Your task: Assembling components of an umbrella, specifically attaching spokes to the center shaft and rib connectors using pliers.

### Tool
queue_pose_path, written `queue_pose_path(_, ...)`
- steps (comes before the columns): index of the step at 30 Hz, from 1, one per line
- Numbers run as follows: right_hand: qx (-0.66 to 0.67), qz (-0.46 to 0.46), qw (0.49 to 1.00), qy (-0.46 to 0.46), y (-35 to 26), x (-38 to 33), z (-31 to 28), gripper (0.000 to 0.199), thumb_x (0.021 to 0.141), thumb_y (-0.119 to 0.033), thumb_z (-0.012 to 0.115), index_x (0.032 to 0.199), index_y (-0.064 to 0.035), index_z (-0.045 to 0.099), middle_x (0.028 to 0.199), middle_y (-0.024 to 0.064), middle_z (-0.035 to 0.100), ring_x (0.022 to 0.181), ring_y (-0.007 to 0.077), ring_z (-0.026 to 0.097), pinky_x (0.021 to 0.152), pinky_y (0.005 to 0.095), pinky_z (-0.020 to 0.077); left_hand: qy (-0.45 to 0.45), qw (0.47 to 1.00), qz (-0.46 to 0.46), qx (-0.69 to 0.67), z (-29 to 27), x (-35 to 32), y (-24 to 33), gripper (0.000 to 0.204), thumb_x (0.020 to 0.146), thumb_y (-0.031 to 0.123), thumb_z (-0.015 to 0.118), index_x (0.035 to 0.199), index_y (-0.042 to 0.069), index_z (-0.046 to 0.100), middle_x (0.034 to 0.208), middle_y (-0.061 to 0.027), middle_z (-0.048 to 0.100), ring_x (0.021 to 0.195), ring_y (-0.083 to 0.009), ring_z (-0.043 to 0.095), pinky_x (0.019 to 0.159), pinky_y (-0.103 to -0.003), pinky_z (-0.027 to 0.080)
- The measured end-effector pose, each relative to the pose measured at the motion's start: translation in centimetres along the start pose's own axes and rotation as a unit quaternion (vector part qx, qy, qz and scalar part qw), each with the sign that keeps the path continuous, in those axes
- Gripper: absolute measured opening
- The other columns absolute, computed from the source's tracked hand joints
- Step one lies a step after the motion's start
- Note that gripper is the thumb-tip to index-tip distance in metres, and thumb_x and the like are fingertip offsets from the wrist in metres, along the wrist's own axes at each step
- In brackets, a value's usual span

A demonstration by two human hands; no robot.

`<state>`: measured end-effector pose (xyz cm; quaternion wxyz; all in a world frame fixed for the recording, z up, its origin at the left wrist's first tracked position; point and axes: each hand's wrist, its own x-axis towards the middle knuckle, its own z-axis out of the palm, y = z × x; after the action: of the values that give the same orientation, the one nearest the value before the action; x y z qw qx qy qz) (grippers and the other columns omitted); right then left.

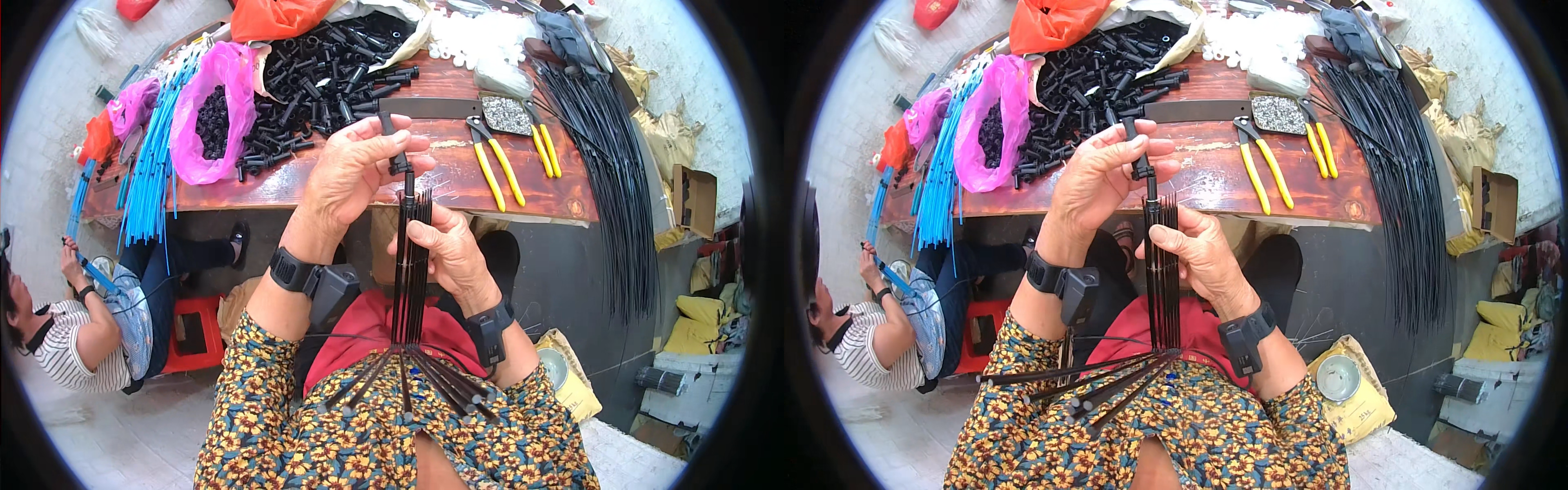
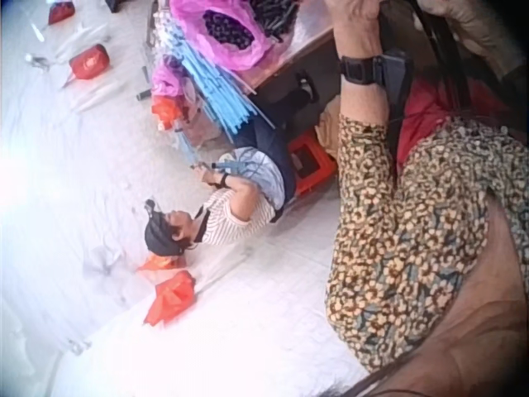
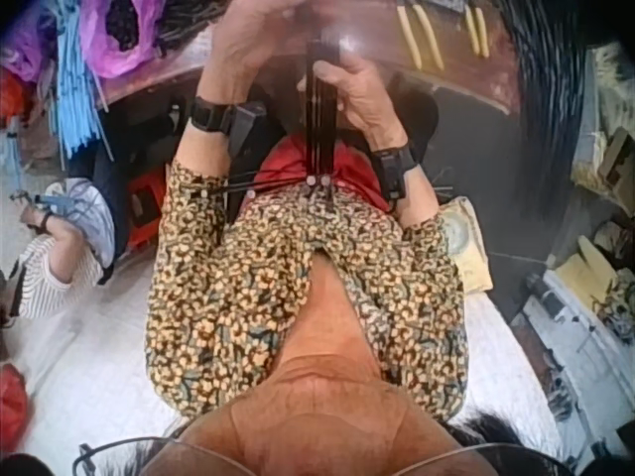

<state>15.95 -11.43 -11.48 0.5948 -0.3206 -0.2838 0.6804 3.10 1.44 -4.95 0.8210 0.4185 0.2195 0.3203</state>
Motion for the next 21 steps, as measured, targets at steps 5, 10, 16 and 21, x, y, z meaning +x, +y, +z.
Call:
queue_pose_path(5,0.001,-0.002,1.000,0.014,-0.2,0.0,0.8,0.027,0.089,-0.023,0.070,0.109,-0.0075,0.060,0.081,0.0103,0.070,0.056,0.0057,0.060,0.041,0.0146,0.0377,-0.021,1.000,0.014,0.018,-0.6,0.4,-0.3,0.028,0.090,0.012,0.064,0.115,0.001,0.057,0.106,-0.0173,0.067,0.096,-0.0297,0.068,0.085,-0.043,0.055)
queue_pose_path(10,-0.005,-0.003,1.000,0.016,-0.1,0.0,0.4,0.026,0.089,-0.022,0.069,0.109,-0.0075,0.060,0.081,0.0104,0.070,0.055,0.0055,0.060,0.041,0.0143,0.0374,-0.018,1.000,0.014,0.008,-1.0,0.4,-0.4,0.025,0.091,0.009,0.063,0.114,0.000,0.059,0.096,-0.0120,0.066,0.088,-0.0253,0.068,0.081,-0.041,0.056)
queue_pose_path(16,-0.006,0.008,1.000,-0.001,0.0,0.4,0.3,0.025,0.090,-0.020,0.068,0.109,-0.0076,0.060,0.080,0.0112,0.070,0.054,0.0054,0.059,0.040,0.0144,0.0373,-0.004,1.000,0.016,0.018,-1.0,-0.2,0.1,0.028,0.090,0.008,0.064,0.117,0.000,0.059,0.090,-0.0064,0.065,0.082,-0.0192,0.066,0.077,-0.038,0.056)
queue_pose_path(21,-0.001,0.016,1.000,0.004,-0.1,0.3,0.3,0.023,0.090,-0.019,0.068,0.109,-0.0077,0.060,0.079,0.0119,0.070,0.053,0.0059,0.059,0.040,0.0142,0.0368,0.007,0.995,0.043,0.094,-0.4,-0.3,0.3,0.029,0.089,0.010,0.066,0.116,0.000,0.062,0.090,-0.0056,0.067,0.082,-0.0162,0.066,0.070,-0.031,0.056)
